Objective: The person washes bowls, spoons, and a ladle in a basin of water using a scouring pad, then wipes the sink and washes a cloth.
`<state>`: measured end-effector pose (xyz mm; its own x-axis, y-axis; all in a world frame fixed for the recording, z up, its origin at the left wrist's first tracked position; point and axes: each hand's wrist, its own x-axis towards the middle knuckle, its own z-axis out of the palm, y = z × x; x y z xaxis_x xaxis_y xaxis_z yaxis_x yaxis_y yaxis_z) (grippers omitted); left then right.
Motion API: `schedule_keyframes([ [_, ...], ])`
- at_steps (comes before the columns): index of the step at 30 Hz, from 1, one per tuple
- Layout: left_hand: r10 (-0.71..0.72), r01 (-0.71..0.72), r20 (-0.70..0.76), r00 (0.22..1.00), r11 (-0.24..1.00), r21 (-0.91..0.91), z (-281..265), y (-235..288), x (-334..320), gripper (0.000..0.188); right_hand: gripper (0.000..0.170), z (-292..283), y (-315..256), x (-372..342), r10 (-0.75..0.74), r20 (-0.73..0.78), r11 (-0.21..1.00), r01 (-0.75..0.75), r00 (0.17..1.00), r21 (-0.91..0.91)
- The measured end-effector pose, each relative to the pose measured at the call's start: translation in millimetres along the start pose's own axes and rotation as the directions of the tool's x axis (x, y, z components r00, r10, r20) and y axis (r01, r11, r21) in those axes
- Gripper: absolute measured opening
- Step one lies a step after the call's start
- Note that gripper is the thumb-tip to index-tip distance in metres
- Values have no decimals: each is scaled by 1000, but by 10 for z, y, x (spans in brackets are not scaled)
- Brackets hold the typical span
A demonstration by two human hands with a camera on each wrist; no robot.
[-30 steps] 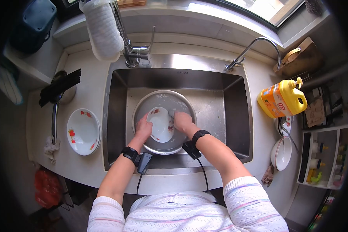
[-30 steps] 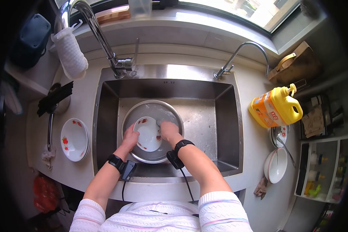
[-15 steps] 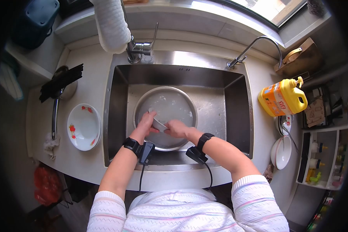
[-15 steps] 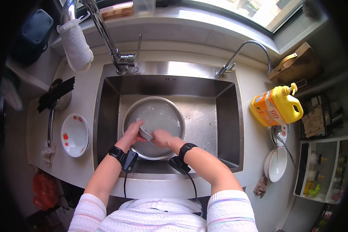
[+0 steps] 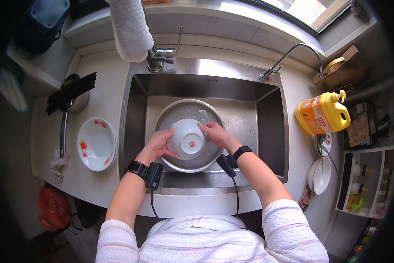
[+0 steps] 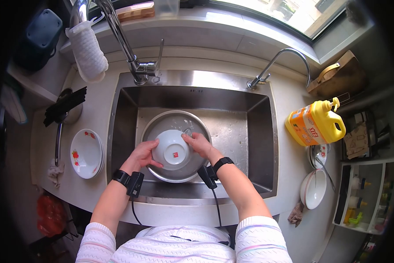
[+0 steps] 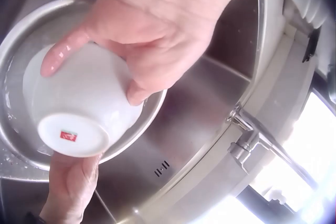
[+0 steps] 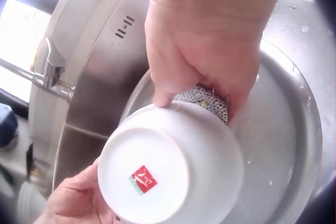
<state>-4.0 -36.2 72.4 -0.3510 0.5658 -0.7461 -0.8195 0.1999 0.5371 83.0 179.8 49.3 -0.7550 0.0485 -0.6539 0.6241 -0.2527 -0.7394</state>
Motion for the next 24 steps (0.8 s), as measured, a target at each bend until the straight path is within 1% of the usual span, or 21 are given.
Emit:
schedule_keyframes([
  [1, -23, 23, 25, 999, 1000, 1, -14, -7, 10, 47, 37, -3, 78, 63, 16, -122, 991, -31, 992, -127],
  [2, -47, 47, 49, 998, 999, 0, -27, -21, 16, 49, 37, -14, 152, 144, 18, -120, 991, -34, 993, -128],
  [3, -48, 48, 48, 998, 999, -2, -33, -37, 12, 49, 32, -15, 202, 206, -51, -198, 922, -30, 979, -386],
  [4, -44, 44, -15, 999, 999, -9, -37, -54, 6, 47, 28, -25, 253, 257, -140, -253, 787, -48, 957, -615],
  [5, -39, 38, -78, 996, 999, -15, -41, -66, 1, 46, 28, -41, 298, 305, -139, -252, 787, -48, 958, -615],
  [7, -34, 29, -103, 994, 998, -50, -64, -114, 52, 44, 22, 35, 209, 304, -245, -340, 757, -40, 908, -652],
  [8, -31, 21, -125, 992, 996, -85, -69, -138, 83, 42, 22, 113, 175, 317, -245, -340, 757, -40, 908, -652],
  [10, -54, 42, -116, 992, 994, -105, -38, -140, 127, 41, 22, 403, -23, 239, -308, -217, 795, 125, 926, -594],
  [12, -74, 61, -105, 992, 991, -122, -25, -158, 178, 39, 18, 640, -113, 83, -401, 14, 605, 277, 916, -746],
  [13, -68, 52, -146, 987, 992, -117, -28, -164, 213, 38, 18, 647, -21, 55, -405, 12, 604, 277, 914, -747],
  [14, -64, 44, -189, 980, 993, -112, -41, -177, 241, 38, 16, 667, 101, 7, -593, 217, 415, 526, 775, -743],
  [15, -70, 53, -146, 987, 992, -118, -18, -127, 190, 37, 15, 687, 200, -32, -713, 414, 177, 717, 566, -674],
  [16, -71, 54, -145, 987, 991, -119, -52, -166, 247, 37, 15, 695, 182, -162, -712, 414, 178, 716, 567, -675],
  [18, 89, -124, -234, 968, 982, -140, -125, -261, 399, 35, 14, 602, 129, -429, -495, 639, -72, 705, 589, -706],
  [19, 89, -125, -233, 968, 982, -142, -27, -180, 293, 35, 14, 538, 159, -407, -494, 639, -73, 705, 589, -706],
  [20, 116, -143, -309, 944, 987, -67, 83, -103, 188, 34, 19, 465, 199, -345, -237, 548, -32, 557, 802, -830],
  [21, 147, -154, -380, 913, 988, 12, 196, -49, 110, 33, 24, 380, 241, -291, 40, 381, -44, 382, 924, -923],
  [22, 150, -156, -377, 914, 988, 15, 249, -50, 117, 33, 24, 265, 242, -250, 36, 379, -44, 380, 925, -924],
  [23, 225, -171, -352, 909, 969, 178, 286, -45, 121, 30, 34, 134, 227, -188, -25, 307, 213, 305, 951, -928],
  [24, 293, -183, -317, 902, 924, 335, 302, -46, 117, 27, 44, 75, 186, -130, -62, 223, 460, 226, 973, -859],
])
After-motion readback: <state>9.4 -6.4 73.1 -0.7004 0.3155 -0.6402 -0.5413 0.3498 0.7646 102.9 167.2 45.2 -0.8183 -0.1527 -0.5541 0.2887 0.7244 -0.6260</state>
